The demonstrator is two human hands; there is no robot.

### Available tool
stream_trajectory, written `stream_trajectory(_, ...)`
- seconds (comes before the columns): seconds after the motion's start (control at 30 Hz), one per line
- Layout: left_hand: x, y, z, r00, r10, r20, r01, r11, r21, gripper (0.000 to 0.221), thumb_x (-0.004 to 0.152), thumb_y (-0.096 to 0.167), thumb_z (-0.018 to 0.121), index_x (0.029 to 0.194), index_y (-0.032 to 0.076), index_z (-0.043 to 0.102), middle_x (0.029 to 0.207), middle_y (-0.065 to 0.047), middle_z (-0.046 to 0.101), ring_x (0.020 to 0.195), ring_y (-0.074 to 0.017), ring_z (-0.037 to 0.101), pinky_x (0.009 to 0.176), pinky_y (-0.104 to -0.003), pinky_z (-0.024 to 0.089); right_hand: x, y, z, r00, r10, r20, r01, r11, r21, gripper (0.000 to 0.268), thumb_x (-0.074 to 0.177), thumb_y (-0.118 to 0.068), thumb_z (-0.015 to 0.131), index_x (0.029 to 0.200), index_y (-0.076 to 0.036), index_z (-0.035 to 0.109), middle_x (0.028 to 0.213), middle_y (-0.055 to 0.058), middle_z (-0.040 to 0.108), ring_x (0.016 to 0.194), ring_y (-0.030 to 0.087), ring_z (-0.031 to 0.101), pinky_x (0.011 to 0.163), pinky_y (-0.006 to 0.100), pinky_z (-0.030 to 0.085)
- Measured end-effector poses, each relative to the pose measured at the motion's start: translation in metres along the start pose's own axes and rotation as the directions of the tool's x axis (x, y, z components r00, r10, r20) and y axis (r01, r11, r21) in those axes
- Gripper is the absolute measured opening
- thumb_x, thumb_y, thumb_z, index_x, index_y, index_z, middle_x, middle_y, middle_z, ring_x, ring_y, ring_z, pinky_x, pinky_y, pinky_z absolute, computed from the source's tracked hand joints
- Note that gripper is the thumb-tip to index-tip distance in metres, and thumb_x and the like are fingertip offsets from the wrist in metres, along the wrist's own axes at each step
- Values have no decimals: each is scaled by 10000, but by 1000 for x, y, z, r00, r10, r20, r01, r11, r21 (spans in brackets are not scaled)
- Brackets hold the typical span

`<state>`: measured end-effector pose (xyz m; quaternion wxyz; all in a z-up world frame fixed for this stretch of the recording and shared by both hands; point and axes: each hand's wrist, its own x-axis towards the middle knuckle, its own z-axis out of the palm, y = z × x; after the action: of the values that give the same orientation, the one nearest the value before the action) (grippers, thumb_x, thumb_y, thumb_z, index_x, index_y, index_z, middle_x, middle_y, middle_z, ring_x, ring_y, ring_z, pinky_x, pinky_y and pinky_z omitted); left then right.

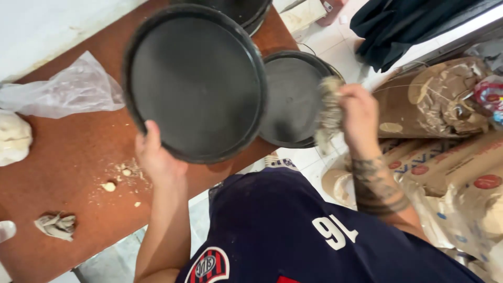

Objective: Greasing and stacking circular baking pans on a wooden table

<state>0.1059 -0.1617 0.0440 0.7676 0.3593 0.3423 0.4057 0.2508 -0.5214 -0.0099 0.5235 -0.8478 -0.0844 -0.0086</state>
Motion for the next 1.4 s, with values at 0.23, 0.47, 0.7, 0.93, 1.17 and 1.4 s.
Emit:
stream_trajectory(0.23, -16, -139, 36, 938, -321, -128, 336, 934, 123, 281, 896, 224, 828, 950, 25, 636, 855, -170, 726, 757, -256, 739, 659, -376, 617, -28, 44, -96, 926, 57, -373, 54, 958, 280, 238, 780, -147, 558, 979, -43, 639, 967, 54, 508, 975, 166, 512, 935, 284, 444)
stream_trajectory(0.47, -14, -223, 32, 916, -367, -160, 398, 875, 275, 276, 878, 245, 840, 1003, 31, 717, 878, -140, 727, 799, -228, 729, 692, -327, 581, -55, 42, -97, 970, -71, -233, 76, 997, 16, 95, 836, -76, 632, 904, -78, 698, 854, 93, 643, 870, 221, 594, 861, 354, 475)
stream_trajectory(0.7, 37, -263, -37, 827, -224, 515, -540, -66, 839, 563, 1035, 474, 590, 885, -47, 742, 905, -280, 697, 938, -412, 690, 847, -492, 549, -54, 35, -76, 964, -163, -212, 174, 984, 32, 63, 782, -62, 688, 825, -91, 723, 786, 91, 668, 750, 248, 646, 751, 364, 515)
stream_trajectory(0.93, 37, -250, -33, 797, -545, 259, -440, -231, 868, 824, 1009, 638, 444, 1640, 133, 282, 1327, -217, 503, 1188, -458, 636, 952, -571, 552, -56, 9, -41, 970, -213, -115, 224, 970, 93, 38, 796, -90, 697, 816, -92, 729, 745, 74, 646, 696, 254, 644, 703, 379, 532)
stream_trajectory(1.17, 49, -268, -39, 694, -640, 331, -517, -122, 847, 859, 1035, 674, 327, 1642, 83, 187, 1424, -294, 465, 1276, -515, 577, 1030, -620, 496, -79, -36, 3, 973, -231, -17, 232, 966, 110, 42, 809, -70, 678, 818, -87, 716, 751, 90, 636, 707, 281, 646, 716, 393, 536)
stream_trajectory(1.4, 35, -183, -79, 550, -723, 418, -387, 223, 895, 800, 1070, 571, 406, 1637, 32, 238, 1521, -340, 404, 1464, -478, 383, 1174, -556, 360, -104, -71, 52, 968, -250, 4, 249, 965, 87, 22, 826, -77, 678, 827, -80, 699, 766, 108, 650, 722, 308, 667, 716, 415, 544)
